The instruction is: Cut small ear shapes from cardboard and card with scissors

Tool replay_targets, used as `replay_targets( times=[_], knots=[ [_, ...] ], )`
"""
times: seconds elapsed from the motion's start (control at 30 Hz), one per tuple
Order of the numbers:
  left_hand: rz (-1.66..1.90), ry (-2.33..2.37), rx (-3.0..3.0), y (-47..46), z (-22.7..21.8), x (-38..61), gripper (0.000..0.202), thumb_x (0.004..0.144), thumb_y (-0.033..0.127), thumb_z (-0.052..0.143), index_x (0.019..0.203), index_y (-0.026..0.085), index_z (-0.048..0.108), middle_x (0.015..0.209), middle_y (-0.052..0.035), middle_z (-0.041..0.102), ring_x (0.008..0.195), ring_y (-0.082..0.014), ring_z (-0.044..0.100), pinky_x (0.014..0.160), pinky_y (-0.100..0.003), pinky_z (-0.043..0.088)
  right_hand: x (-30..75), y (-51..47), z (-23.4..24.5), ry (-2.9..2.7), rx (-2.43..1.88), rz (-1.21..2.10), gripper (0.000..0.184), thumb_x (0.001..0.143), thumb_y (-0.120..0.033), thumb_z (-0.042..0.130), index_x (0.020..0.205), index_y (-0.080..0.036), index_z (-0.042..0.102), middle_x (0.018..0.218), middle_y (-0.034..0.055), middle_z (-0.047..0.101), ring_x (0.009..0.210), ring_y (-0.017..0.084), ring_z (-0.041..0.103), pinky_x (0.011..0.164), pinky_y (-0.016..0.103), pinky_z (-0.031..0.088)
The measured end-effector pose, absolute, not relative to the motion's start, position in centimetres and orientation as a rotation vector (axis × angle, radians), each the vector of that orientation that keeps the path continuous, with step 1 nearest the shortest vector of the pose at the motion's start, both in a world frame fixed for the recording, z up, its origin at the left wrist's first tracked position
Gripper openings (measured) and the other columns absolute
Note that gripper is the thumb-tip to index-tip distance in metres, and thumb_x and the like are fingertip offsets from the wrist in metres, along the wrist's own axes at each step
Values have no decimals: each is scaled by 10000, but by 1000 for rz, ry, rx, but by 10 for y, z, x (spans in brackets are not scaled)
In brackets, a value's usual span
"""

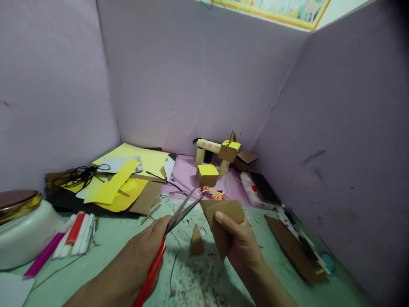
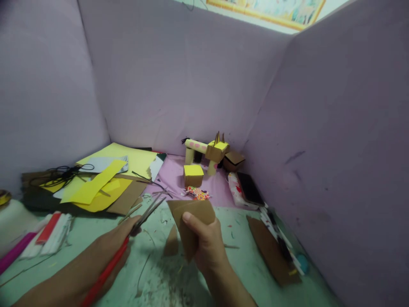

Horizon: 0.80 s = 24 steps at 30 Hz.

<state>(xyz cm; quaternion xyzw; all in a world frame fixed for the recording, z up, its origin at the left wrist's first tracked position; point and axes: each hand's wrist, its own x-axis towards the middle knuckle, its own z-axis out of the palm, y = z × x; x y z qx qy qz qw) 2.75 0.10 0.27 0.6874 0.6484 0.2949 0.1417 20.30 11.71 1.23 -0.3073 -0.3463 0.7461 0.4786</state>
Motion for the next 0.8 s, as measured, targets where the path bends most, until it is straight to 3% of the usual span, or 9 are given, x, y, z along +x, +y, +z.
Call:
replay_targets(
  times=[0.17,0.4,0.53,0.8],
  knots=[
    [696,1832,1997,-3,9,35,679,700,172,479,1347,263,293,1229,-109,574,1031,-278,570,841,-391,472,204,113,10,-1004,-765,1776,276,496,-266,831,699,-152,682,562,-11,645,488,113,554,466,206,470],
    [613,1841,1941,-7,21,38,546,734,196,470,1275,218,407,1132,-109,606,943,-269,588,772,-378,475,204,107,7,-1263,-786,1769,255,548,-317,800,683,-135,683,518,0,612,463,133,541,462,263,503],
    [630,1838,1913,-7,22,37,493,751,165,438,1239,235,440,1116,-88,612,917,-249,592,772,-367,470,204,107,7,-1318,-824,1668,248,525,-321,807,619,-136,672,494,-4,600,443,114,517,421,222,471],
    [636,1837,1973,-2,10,33,601,574,84,454,1160,212,484,978,-77,640,860,-257,615,761,-372,471,206,107,10,-1372,-809,1645,253,507,-342,810,631,-151,700,512,-1,622,454,116,544,424,213,491]
  ],
)
